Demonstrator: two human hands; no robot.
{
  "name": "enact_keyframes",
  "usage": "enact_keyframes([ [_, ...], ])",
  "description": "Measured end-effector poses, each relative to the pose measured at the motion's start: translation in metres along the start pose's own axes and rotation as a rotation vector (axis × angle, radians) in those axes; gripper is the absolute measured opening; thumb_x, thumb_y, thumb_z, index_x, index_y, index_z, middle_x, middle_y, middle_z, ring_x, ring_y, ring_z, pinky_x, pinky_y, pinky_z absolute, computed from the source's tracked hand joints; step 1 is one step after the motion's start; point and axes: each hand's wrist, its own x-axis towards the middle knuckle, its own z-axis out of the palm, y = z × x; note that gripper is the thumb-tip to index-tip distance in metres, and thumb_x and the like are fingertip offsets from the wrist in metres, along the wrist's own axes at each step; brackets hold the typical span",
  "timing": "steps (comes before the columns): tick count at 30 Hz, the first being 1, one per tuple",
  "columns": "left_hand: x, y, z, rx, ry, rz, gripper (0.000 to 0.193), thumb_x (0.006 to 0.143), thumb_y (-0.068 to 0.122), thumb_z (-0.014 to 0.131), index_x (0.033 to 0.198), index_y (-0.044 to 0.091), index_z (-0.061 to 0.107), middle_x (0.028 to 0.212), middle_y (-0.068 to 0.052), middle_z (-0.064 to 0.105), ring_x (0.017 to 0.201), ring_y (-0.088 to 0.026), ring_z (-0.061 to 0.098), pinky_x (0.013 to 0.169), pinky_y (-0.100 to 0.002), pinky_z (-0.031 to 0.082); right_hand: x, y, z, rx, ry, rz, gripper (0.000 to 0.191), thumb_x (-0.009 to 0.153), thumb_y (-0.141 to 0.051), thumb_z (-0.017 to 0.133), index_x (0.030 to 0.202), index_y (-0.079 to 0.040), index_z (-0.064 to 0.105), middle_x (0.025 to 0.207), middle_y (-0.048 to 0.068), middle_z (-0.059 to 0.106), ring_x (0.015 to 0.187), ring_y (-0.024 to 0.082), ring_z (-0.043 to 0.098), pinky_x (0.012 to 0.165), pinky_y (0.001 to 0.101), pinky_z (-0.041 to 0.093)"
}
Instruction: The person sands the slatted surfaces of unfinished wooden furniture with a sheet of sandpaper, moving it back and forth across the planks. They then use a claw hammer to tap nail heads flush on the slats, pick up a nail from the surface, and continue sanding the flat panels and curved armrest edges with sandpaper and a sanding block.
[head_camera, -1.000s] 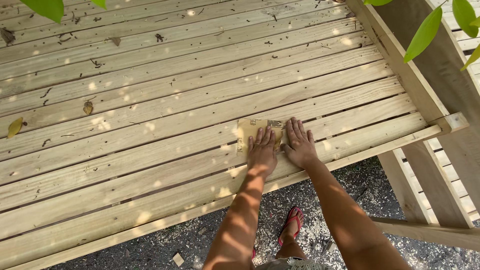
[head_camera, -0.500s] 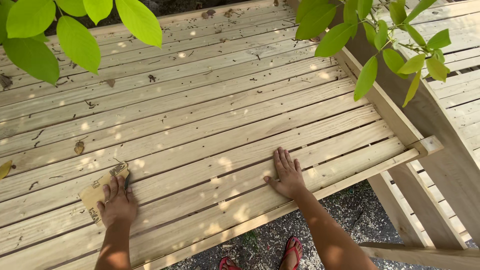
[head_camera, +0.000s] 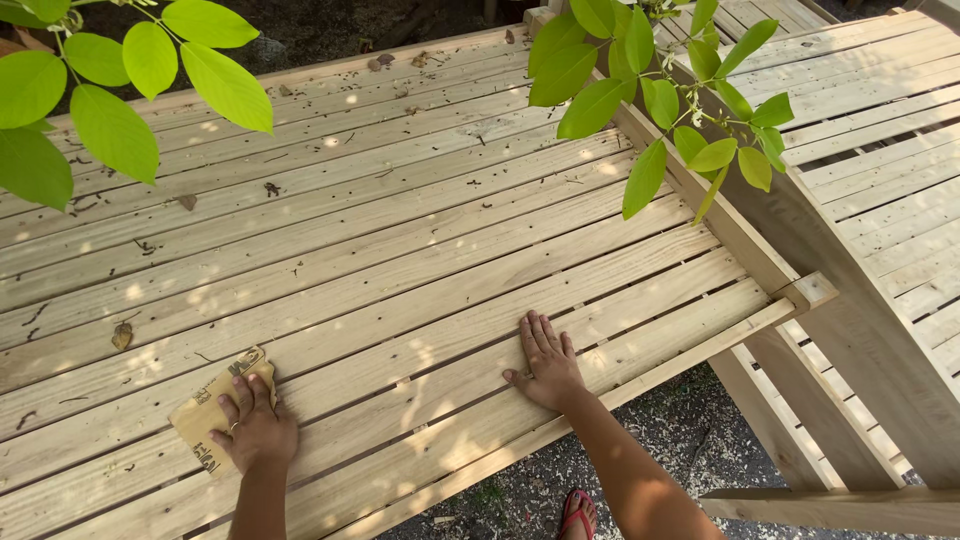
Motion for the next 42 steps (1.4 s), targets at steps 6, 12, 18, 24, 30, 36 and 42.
enact_keyframes([
  [6,-0.074,0.144,0.010,0.028,-0.230,0.363,0.063,0.105,0.037,0.031,0.162,0.025,0.008,0.172,0.005,-0.003,0.158,-0.026,0.000,0.124,-0.058,0.000,0.003,0.006,-0.003,0.087,-0.054,-0.006,0.109,0.088,-0.061,0.062,0.164,-0.017,-0.003,0.174,0.004,-0.004,0.159,0.021,-0.008,0.127,0.0505,0.000],
  [12,-0.136,0.227,-0.031,-0.669,-0.510,0.472,0.042,0.108,0.036,0.047,0.146,0.019,0.055,0.146,-0.012,0.055,0.133,-0.029,0.050,0.115,-0.050,0.037,0.004,0.022,-0.033,1.016,-0.130,-0.039,0.100,0.085,-0.054,0.065,0.164,-0.021,0.014,0.171,0.002,0.024,0.159,0.024,0.012,0.126,0.0510,0.007],
  [18,-0.098,0.234,-0.072,-1.616,-0.628,0.207,0.032,0.100,0.025,0.059,0.124,0.006,0.068,0.111,-0.007,0.077,0.098,-0.020,0.072,0.087,-0.038,0.057,0.008,0.005,-0.042,1.457,-0.289,-0.153,0.088,0.085,-0.046,0.074,0.155,-0.009,0.037,0.150,0.015,0.055,0.138,0.029,0.053,0.113,0.0472,0.038],
  [24,-0.082,0.214,-0.060,-1.487,-0.344,0.219,0.033,0.101,0.029,0.058,0.125,0.009,0.067,0.121,-0.006,0.072,0.109,-0.020,0.068,0.094,-0.041,0.052,0.017,-0.034,-0.039,1.092,-0.216,-0.071,0.055,0.098,-0.037,0.067,0.141,-0.004,0.062,0.134,0.017,0.072,0.123,0.027,0.067,0.104,0.0389,0.052],
  [30,-0.078,0.136,-0.032,-0.207,0.194,0.428,0.056,0.101,0.045,0.040,0.153,0.025,0.040,0.166,0.000,0.030,0.152,-0.024,0.028,0.123,-0.056,0.019,0.006,-0.038,-0.049,0.081,0.435,-0.327,0.075,0.087,-0.007,0.058,0.159,-0.014,0.038,0.164,0.010,0.037,0.152,0.033,0.032,0.122,0.0474,0.032],
  [36,-0.076,0.125,-0.013,0.109,-0.167,0.345,0.070,0.098,0.062,0.024,0.162,0.038,0.007,0.171,0.008,-0.002,0.157,-0.019,-0.001,0.123,-0.057,-0.001,-0.011,-0.059,-0.021,-0.075,-0.015,-0.078,0.090,0.094,-0.040,0.058,0.164,-0.023,0.004,0.172,0.007,-0.001,0.158,0.031,-0.001,0.127,0.0527,0.006],
  [42,-0.077,0.124,-0.018,0.074,-0.133,0.360,0.068,0.099,0.058,0.027,0.162,0.039,0.009,0.171,0.009,0.001,0.157,-0.018,0.001,0.124,-0.057,0.000,-0.002,-0.044,-0.013,-0.096,-0.033,-0.067,0.090,0.095,-0.043,0.056,0.164,-0.023,0.002,0.173,0.006,-0.003,0.159,0.030,-0.003,0.127,0.0518,0.005],
])
